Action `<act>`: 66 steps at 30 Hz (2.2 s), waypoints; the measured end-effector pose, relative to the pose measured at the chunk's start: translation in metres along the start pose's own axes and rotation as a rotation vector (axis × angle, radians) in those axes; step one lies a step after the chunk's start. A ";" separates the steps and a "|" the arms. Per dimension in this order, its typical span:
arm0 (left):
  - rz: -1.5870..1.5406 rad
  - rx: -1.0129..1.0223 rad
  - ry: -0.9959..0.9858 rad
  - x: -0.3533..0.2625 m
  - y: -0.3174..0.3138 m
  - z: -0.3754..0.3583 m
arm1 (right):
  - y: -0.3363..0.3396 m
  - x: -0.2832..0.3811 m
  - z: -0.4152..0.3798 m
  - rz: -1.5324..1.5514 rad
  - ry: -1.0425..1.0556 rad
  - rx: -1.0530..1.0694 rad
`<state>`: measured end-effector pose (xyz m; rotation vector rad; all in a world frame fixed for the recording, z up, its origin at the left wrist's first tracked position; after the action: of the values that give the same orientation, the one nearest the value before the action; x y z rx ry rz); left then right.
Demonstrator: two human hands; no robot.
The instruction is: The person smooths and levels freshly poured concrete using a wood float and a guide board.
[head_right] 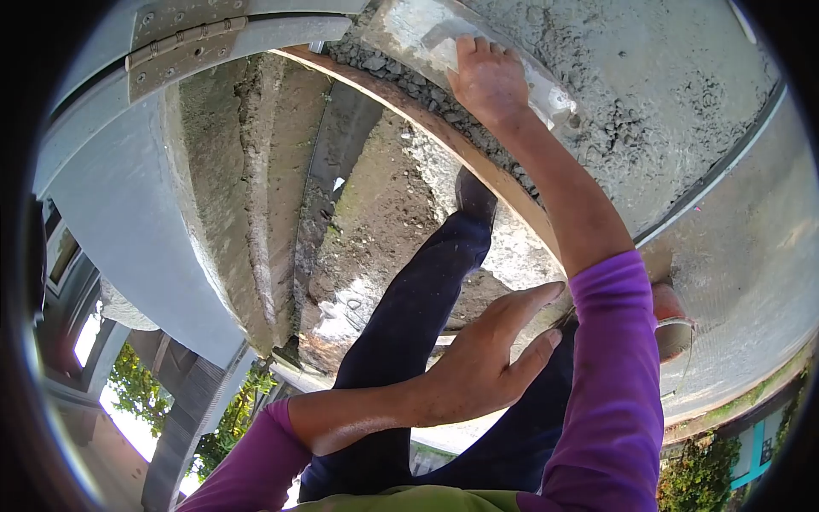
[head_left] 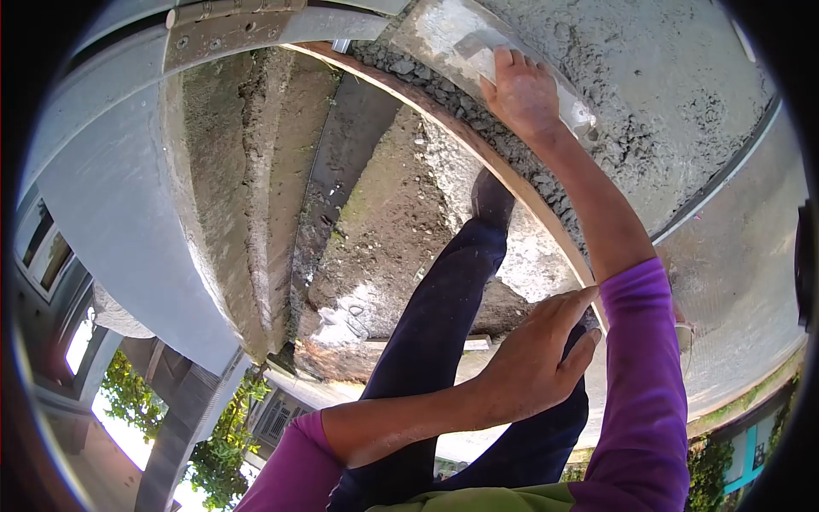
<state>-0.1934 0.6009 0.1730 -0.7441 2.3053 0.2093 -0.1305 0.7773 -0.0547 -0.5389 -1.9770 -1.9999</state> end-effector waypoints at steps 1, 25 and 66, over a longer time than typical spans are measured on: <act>0.009 0.021 -0.001 0.001 0.005 0.001 | 0.002 -0.007 -0.013 0.014 -0.012 0.034; -0.572 -0.886 0.157 0.170 0.216 0.147 | -0.012 0.002 -0.063 -0.045 -0.021 0.044; -0.649 -0.606 0.070 0.164 0.242 0.147 | 0.042 -0.067 -0.101 0.083 -0.070 0.125</act>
<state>-0.3435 0.7758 -0.0593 -1.7732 1.9316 0.5922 -0.0585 0.6710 -0.0469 -0.6584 -2.0686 -1.8178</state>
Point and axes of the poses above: each hand's wrist, its own z-axis towards the middle knuckle, its own y-axis out of the back of the hand, x = y × z, the point moved 7 cm from there along z, towards the middle knuckle, and after that the axes turned 3 degrees about z, right-handed, at the moved point
